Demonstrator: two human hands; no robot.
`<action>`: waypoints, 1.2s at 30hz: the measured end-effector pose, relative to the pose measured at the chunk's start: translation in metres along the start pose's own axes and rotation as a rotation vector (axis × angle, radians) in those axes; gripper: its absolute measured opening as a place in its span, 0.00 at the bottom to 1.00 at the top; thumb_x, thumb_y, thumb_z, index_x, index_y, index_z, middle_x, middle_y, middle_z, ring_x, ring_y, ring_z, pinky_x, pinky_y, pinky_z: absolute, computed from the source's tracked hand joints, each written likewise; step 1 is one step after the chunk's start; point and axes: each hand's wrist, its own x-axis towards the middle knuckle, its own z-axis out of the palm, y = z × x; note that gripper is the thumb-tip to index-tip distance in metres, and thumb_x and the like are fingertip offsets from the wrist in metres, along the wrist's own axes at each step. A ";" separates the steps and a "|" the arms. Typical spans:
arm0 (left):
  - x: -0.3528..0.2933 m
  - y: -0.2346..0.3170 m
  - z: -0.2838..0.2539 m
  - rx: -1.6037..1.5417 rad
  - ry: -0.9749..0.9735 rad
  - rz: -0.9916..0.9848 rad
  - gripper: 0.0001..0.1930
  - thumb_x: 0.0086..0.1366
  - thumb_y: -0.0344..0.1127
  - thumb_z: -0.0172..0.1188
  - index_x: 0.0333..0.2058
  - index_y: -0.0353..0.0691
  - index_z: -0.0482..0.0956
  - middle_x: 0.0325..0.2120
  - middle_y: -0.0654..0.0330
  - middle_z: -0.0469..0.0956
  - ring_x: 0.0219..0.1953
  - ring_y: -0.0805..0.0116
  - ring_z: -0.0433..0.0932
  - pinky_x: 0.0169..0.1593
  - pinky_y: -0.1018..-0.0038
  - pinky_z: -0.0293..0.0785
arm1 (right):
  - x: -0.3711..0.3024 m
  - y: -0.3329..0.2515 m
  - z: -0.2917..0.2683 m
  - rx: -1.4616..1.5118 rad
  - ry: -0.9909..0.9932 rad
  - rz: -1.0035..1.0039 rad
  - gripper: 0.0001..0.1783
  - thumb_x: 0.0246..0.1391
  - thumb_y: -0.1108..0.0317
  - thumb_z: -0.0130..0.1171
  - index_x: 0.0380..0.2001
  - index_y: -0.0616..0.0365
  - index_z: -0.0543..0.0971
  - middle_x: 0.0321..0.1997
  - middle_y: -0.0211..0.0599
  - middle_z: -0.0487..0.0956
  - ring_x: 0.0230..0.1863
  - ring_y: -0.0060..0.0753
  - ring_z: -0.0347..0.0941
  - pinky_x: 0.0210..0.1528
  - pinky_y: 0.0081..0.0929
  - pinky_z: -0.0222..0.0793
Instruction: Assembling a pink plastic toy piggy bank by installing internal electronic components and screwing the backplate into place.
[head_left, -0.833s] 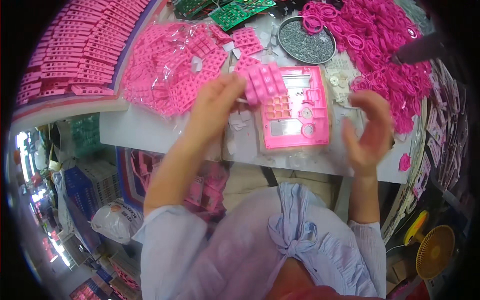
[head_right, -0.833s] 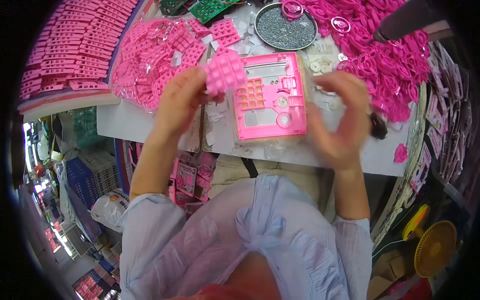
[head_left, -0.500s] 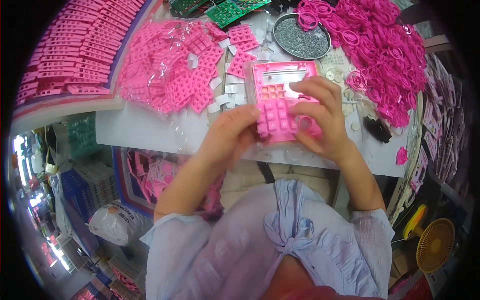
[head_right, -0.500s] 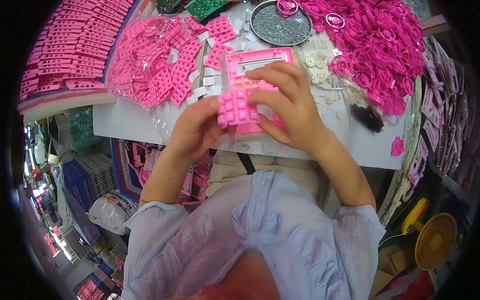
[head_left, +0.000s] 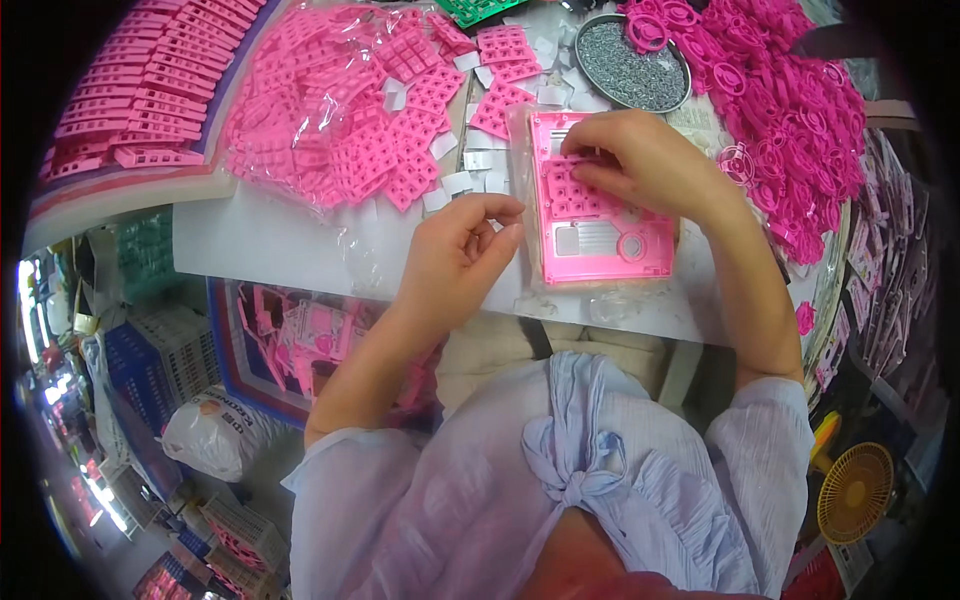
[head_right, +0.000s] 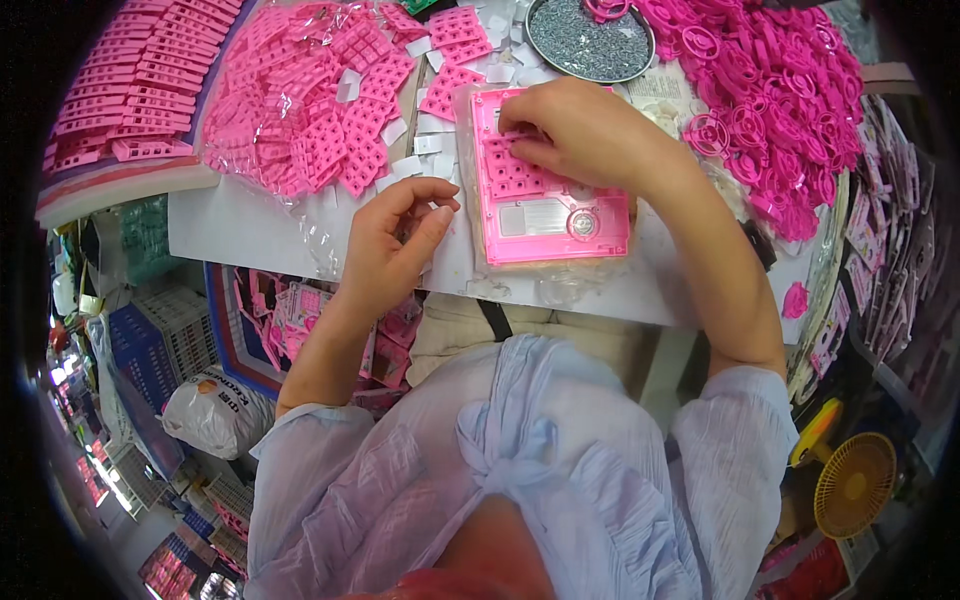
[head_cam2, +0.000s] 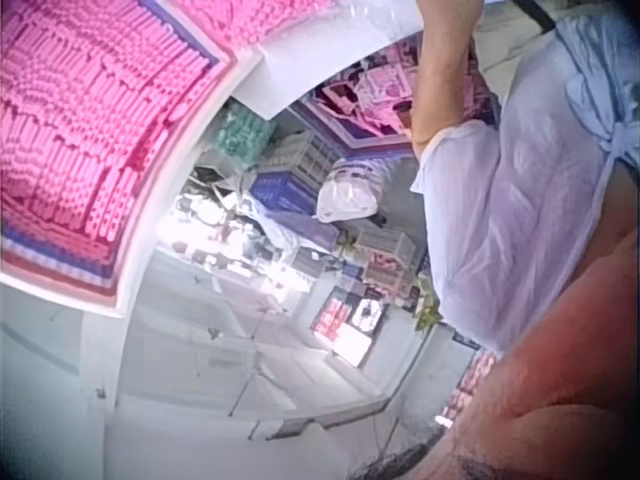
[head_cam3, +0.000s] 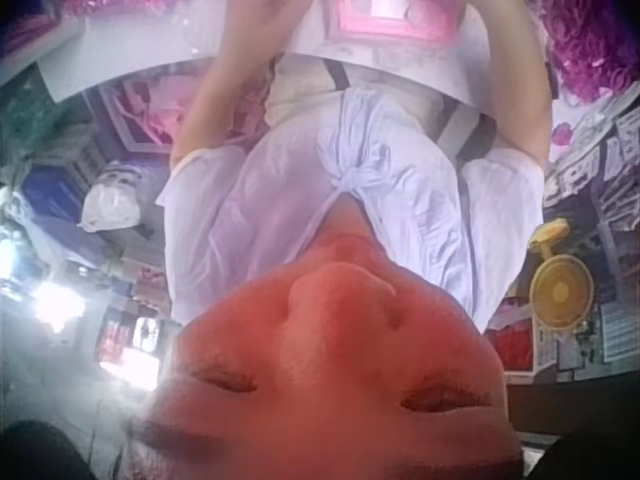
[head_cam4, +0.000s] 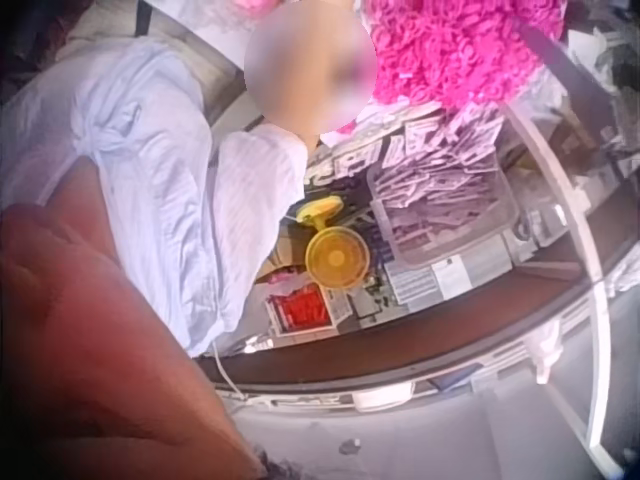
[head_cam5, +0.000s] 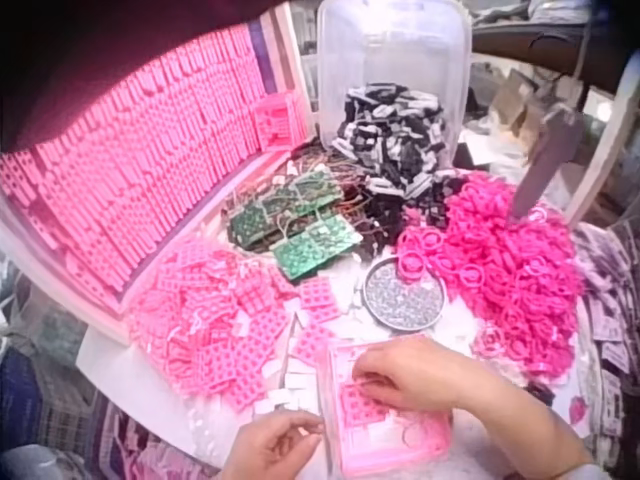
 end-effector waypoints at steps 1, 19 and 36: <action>0.000 -0.001 -0.002 0.004 0.009 -0.001 0.13 0.69 0.28 0.59 0.50 0.31 0.78 0.38 0.62 0.82 0.34 0.84 0.73 0.38 0.84 0.68 | 0.003 0.000 0.001 -0.019 0.010 -0.010 0.12 0.54 0.65 0.63 0.40 0.61 0.81 0.36 0.48 0.82 0.38 0.53 0.79 0.42 0.44 0.74; 0.009 0.022 -0.026 0.169 0.066 0.148 0.09 0.68 0.27 0.60 0.45 0.32 0.81 0.34 0.63 0.83 0.34 0.80 0.76 0.39 0.80 0.72 | -0.039 -0.020 0.046 -0.270 0.337 -0.165 0.22 0.51 0.67 0.68 0.51 0.59 0.79 0.59 0.44 0.76 0.61 0.50 0.71 0.58 0.42 0.72; 0.082 0.066 -0.074 0.593 0.142 0.344 0.11 0.65 0.36 0.64 0.38 0.33 0.84 0.27 0.58 0.82 0.27 0.71 0.77 0.33 0.74 0.73 | -0.057 -0.051 0.064 -0.421 -0.018 0.012 0.62 0.47 0.28 0.60 0.72 0.65 0.57 0.79 0.50 0.53 0.81 0.48 0.43 0.75 0.64 0.40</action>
